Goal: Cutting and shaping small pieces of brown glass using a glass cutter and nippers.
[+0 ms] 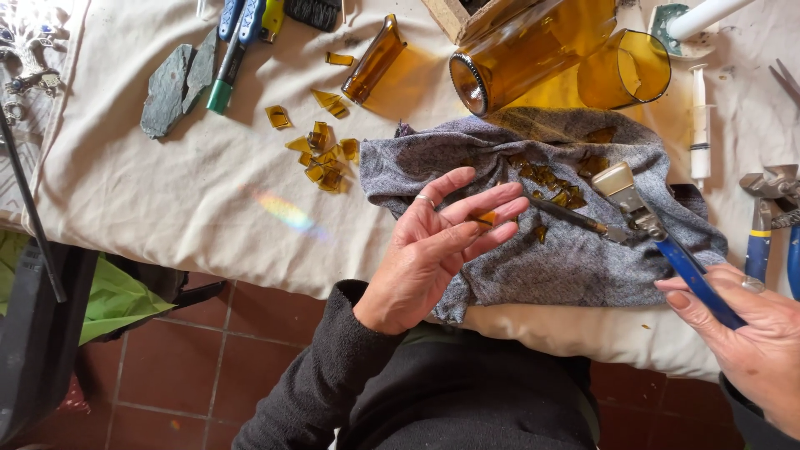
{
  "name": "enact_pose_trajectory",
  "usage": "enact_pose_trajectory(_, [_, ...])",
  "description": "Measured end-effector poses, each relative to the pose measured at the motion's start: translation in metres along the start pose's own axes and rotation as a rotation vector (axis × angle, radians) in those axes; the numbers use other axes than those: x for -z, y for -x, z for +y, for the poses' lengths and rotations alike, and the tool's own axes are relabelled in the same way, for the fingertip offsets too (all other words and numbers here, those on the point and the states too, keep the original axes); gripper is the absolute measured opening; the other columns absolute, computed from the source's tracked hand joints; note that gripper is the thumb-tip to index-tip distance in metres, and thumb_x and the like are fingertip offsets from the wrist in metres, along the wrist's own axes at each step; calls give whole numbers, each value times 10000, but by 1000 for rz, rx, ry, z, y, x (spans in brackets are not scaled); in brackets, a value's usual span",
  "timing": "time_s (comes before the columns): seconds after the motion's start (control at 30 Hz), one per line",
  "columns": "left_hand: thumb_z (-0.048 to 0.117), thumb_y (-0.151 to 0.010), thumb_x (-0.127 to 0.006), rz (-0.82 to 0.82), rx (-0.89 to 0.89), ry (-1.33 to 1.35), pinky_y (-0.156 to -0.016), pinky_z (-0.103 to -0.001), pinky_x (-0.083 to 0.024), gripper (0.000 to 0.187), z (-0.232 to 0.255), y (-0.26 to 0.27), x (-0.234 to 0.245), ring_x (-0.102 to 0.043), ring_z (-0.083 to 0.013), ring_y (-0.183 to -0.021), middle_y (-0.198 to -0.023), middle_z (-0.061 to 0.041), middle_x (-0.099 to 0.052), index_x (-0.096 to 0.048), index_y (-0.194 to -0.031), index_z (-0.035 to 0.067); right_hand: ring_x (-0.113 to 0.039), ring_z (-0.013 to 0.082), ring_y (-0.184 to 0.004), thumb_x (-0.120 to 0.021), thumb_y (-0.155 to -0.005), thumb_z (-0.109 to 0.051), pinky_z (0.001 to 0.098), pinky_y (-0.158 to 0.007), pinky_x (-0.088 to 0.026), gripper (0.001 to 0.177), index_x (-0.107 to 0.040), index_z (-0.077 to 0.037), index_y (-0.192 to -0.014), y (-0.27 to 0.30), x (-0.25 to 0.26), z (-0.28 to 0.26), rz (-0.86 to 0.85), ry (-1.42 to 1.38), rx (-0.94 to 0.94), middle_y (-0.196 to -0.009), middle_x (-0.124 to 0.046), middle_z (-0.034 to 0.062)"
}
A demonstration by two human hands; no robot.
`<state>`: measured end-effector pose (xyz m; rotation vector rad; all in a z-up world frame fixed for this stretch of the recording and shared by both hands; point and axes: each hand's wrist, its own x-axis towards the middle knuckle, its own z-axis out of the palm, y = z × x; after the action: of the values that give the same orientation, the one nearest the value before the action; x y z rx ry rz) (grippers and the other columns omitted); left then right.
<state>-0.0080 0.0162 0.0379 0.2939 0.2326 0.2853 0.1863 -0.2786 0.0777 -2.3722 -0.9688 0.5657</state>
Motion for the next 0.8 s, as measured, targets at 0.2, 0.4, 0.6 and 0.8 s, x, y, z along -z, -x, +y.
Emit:
enact_pose_trajectory(0.2, [4,-1058,-508,79,-110,-154,-1099,-424,-526,448,3,3,6,-585,-356,-1325,-1485,-316,-517,-328,-1468,9,-571,104,-699,-729,-915,-10,246,-607,-408,183,-780,-5,-1092,-2,-2,12,72,-98,-102,-849,-652,48])
enact_pose_trajectory(0.4, [25,-1078,-631,314,-704,-960,-868,-306,-673,252,34,12,31,-764,-216,-1113,-1236,-161,-758,-543,-1314,28,-576,58,-802,-620,-889,100,198,-740,-432,195,-745,-2,-998,-7,-6,24,118,-158,-23,-864,-681,42])
enact_pose_trajectory(0.6, [17,-1057,-724,653,-1156,-2180,-819,-339,-642,89,73,7,59,-750,-202,-1051,-1191,-97,-754,-705,-1139,43,-509,67,-762,-609,-876,107,203,-653,-376,258,-748,-2,-1065,-6,-6,29,181,-179,-100,-949,-642,48])
enact_pose_trajectory(0.8, [15,-1024,-751,685,-963,-2521,-595,-290,-555,166,62,-8,64,-736,-272,-1058,-1154,-152,-754,-726,-1187,35,-499,76,-785,-591,-840,127,214,-663,-368,366,-753,-18,-1133,-5,-9,29,199,-173,-104,-979,-617,44])
